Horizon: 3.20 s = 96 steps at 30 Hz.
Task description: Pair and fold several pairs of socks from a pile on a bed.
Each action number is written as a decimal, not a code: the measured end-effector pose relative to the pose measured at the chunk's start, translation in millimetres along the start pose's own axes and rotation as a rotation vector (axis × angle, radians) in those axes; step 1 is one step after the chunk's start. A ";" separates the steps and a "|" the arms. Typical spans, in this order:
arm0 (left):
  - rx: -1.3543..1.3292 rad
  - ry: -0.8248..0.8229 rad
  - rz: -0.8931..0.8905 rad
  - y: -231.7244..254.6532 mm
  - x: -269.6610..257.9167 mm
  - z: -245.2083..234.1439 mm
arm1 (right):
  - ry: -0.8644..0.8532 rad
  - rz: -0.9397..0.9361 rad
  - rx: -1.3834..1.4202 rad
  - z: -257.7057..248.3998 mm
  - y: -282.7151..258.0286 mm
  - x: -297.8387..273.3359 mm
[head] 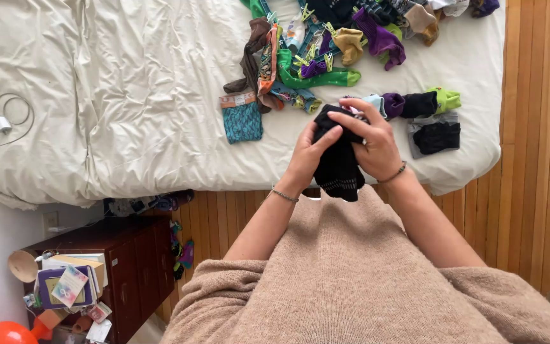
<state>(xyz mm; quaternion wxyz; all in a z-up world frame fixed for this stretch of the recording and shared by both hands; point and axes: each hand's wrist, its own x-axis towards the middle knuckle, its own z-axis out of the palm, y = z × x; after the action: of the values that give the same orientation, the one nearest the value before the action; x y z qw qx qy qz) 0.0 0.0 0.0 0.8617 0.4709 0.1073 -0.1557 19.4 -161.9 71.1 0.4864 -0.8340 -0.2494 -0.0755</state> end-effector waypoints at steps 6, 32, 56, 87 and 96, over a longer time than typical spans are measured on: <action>0.049 -0.053 0.024 15.9 -5.0 -5.0 | -0.138 0.394 0.711 1.4 19.3 -8.0; 0.031 -0.065 0.012 10.0 -3.7 0.6 | 0.022 0.413 0.533 -7.8 13.0 -14.2; 0.066 0.252 0.148 1.0 -8.7 11.1 | 0.057 0.241 0.243 25.5 11.6 -35.7; -0.735 -0.037 -0.248 -40.0 11.5 -36.7 | 0.192 0.668 0.378 50.8 72.1 -50.5; -0.066 0.365 0.247 -66.0 31.5 -35.3 | 0.187 1.055 1.282 48.5 63.7 -35.7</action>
<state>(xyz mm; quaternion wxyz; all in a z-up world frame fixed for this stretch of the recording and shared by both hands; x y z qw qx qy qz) 3.5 -8.9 -80.6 0.8554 0.4723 0.2082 0.0425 14.0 -158.5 -16.3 0.8568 -0.3934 0.2204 0.2499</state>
